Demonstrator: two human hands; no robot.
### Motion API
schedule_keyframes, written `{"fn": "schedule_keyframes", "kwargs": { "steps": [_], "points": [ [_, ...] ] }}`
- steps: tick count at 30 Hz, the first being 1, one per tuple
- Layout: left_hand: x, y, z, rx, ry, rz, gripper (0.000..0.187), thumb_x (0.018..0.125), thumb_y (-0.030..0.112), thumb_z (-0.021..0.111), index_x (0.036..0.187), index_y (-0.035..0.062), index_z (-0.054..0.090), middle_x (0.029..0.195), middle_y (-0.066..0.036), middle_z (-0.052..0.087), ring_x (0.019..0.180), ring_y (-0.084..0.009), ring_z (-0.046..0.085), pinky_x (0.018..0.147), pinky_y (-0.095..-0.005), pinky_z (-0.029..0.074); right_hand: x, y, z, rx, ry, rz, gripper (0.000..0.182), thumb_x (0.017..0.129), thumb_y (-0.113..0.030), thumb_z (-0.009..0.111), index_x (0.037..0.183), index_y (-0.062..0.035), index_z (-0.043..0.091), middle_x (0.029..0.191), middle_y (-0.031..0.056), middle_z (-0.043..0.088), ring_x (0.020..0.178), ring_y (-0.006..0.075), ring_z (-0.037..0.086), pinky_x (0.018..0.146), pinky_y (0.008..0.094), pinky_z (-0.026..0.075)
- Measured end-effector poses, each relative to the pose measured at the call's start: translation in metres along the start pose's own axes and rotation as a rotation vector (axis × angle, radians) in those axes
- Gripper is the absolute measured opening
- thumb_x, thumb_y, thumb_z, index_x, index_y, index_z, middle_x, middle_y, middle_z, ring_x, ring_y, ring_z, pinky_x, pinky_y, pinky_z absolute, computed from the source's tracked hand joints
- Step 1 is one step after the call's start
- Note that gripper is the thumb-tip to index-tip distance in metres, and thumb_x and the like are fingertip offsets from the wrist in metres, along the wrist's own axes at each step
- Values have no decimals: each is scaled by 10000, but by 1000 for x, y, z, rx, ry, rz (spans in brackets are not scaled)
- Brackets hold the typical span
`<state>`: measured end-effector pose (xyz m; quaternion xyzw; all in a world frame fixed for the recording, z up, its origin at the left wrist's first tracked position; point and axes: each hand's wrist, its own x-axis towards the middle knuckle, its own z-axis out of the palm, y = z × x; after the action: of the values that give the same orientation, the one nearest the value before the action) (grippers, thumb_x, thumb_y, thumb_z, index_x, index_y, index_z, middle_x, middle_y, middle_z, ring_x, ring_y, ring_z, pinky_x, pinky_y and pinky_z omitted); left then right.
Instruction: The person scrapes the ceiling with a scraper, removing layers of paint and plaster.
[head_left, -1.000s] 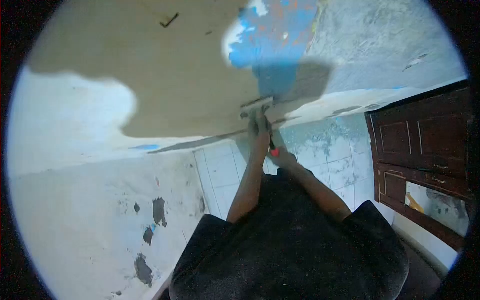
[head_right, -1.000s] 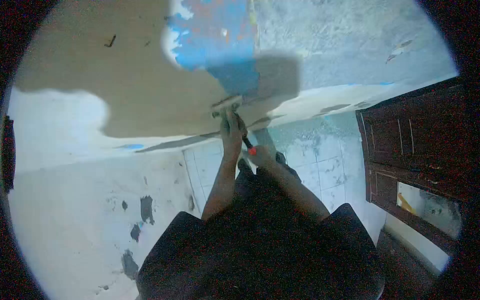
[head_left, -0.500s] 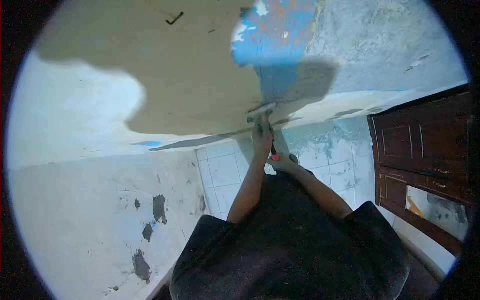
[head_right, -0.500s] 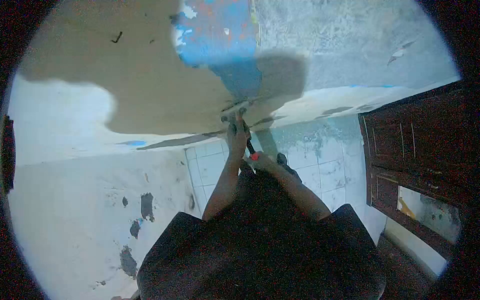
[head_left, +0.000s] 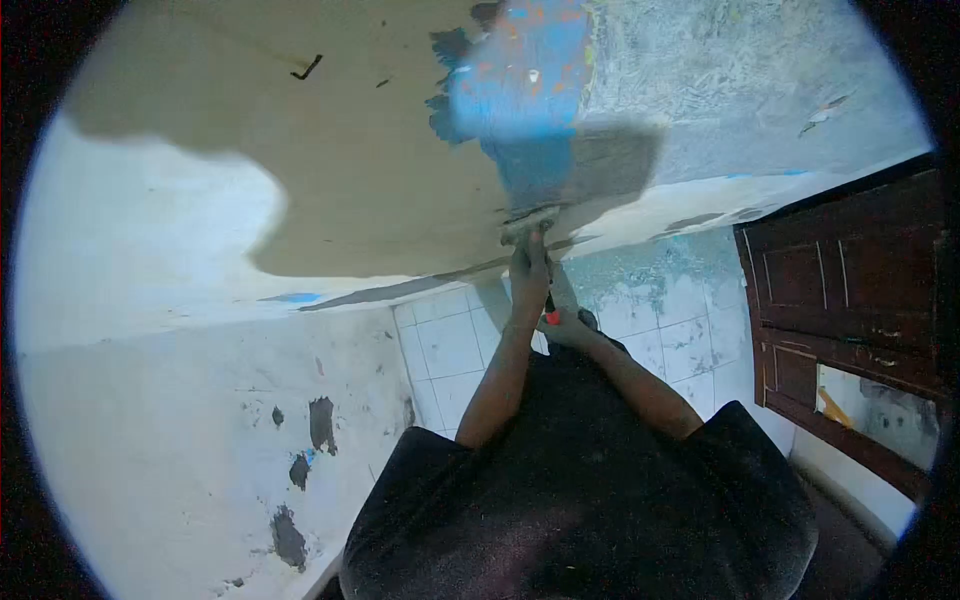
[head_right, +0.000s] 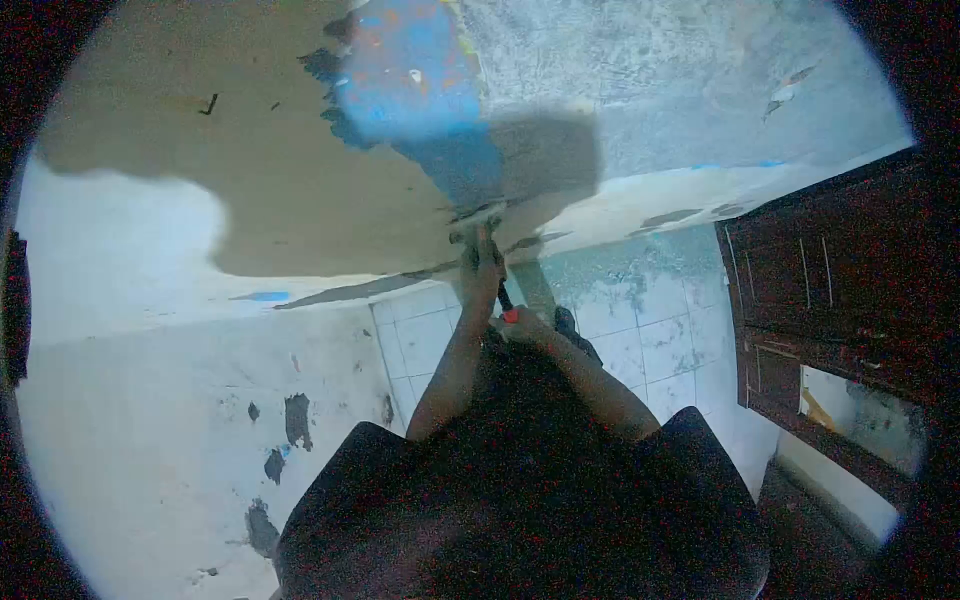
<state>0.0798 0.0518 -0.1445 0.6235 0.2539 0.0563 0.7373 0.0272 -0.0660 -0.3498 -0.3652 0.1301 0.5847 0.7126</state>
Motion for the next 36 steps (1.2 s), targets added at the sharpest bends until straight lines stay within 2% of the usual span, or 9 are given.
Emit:
{"fn": "schedule_keyframes", "kwargs": {
  "steps": [2,11,14,15,18,22,26,30,36],
  "points": [
    [-7,12,-1,-79,15,66,343,944,406,424,803,95,453,605,9,416,497,-87,400,462,-257,321,-8,-11,17,-1100,358,-205,447,805,-511,584,804,-66,627,726,90,603,684,194,572,633,379,438],
    [-5,-18,-4,-103,82,23,362,925,428,459,809,85,478,576,3,392,473,-98,379,449,-257,332,-60,-48,56,-1174,222,-71,523,801,-536,567,794,-18,636,719,109,605,751,227,592,662,343,456],
    [-5,-17,-5,-141,37,-58,353,927,426,455,824,89,479,581,-5,395,473,-106,378,453,-265,335,-48,-32,42,-1103,234,-137,471,820,-470,597,627,-41,576,559,18,522,557,135,511,536,328,404],
    [-6,-16,0,-147,87,-42,366,930,443,437,821,95,476,584,1,394,479,-101,376,459,-264,330,-50,-34,40,-1122,271,-312,500,801,-487,615,552,-61,535,509,-2,483,480,118,452,484,331,373],
    [-6,-1,0,-155,11,10,381,934,449,421,812,91,474,585,1,402,472,-100,374,450,-265,321,-42,-33,37,-1125,309,-193,513,776,-512,630,535,-69,536,477,-2,450,455,117,432,460,317,366],
    [-13,33,5,-49,11,95,404,939,450,406,775,87,476,580,15,401,459,-86,361,433,-253,310,-36,-36,45,-1086,404,-280,496,771,-529,628,574,-76,588,505,8,520,465,111,459,467,302,391],
    [-6,3,4,-101,58,48,393,941,431,416,737,97,447,553,21,385,447,-76,350,423,-258,308,-55,-42,52,-866,129,-394,411,832,-437,601,618,-86,614,535,20,544,499,125,515,486,313,408],
    [-5,6,-1,-151,29,47,372,932,433,439,757,105,447,579,28,397,458,-68,354,425,-238,285,-58,-51,60,-1108,315,-128,427,831,-400,593,622,-29,558,542,10,513,512,126,474,521,334,404],
    [-5,-5,0,-247,26,78,396,915,446,475,691,124,424,527,30,363,458,-72,355,441,-241,293,-43,-36,36,-1148,223,-131,444,828,-417,601,638,-17,571,569,28,539,535,122,494,514,320,410]
  ]
}}
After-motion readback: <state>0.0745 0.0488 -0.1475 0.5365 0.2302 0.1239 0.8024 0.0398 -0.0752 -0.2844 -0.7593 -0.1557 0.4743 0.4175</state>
